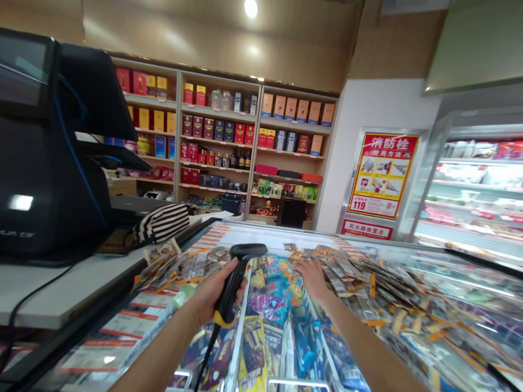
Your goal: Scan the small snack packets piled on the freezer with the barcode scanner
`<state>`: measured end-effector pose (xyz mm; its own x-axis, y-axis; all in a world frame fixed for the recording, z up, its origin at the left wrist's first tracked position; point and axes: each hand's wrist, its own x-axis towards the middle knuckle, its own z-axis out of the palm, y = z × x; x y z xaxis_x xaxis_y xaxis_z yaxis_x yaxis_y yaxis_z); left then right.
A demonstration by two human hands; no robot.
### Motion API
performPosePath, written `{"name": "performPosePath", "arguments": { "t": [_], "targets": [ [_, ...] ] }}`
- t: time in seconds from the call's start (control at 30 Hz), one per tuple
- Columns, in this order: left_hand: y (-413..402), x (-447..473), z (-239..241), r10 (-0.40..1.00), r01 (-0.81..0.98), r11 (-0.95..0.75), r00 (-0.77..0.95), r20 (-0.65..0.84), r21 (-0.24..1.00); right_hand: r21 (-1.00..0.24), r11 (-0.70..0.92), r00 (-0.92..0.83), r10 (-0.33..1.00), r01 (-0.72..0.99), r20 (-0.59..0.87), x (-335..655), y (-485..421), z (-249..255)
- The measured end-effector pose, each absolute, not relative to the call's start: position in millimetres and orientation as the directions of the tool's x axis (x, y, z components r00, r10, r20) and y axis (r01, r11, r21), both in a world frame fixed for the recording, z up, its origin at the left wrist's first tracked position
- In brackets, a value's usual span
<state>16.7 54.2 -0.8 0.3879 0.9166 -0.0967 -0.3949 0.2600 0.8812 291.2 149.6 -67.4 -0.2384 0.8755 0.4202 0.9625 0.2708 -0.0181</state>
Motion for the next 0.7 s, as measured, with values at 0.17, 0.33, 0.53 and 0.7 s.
{"name": "performPosePath", "arguments": {
  "t": [0.17, 0.33, 0.53, 0.7],
  "targets": [
    [85.6, 29.2, 1.2, 0.858, -0.413, 0.288, 0.512, -0.041, 0.864, -0.133, 0.407, -0.299, 0.823, 0.904, 0.483, 301.1, 155.0, -66.6],
    [100.7, 30.3, -5.6, 0.799, -0.424, 0.342, 0.601, -0.022, 0.839, -0.233, 0.456, -0.314, 0.829, 0.859, 0.464, 302.2, 164.2, -68.1],
    [99.2, 27.2, -13.8, 0.76, -0.383, 0.421, 0.643, -0.09, 0.822, -0.26, 0.257, -0.074, 0.829, 0.931, 0.555, 296.0, 148.1, -67.0],
    [92.0, 28.7, -13.2, 0.724, -0.338, 0.435, 0.682, -0.101, 0.834, -0.292, -0.109, 0.211, 0.914, 0.95, 0.347, 273.5, 127.4, -49.7]
  ]
}}
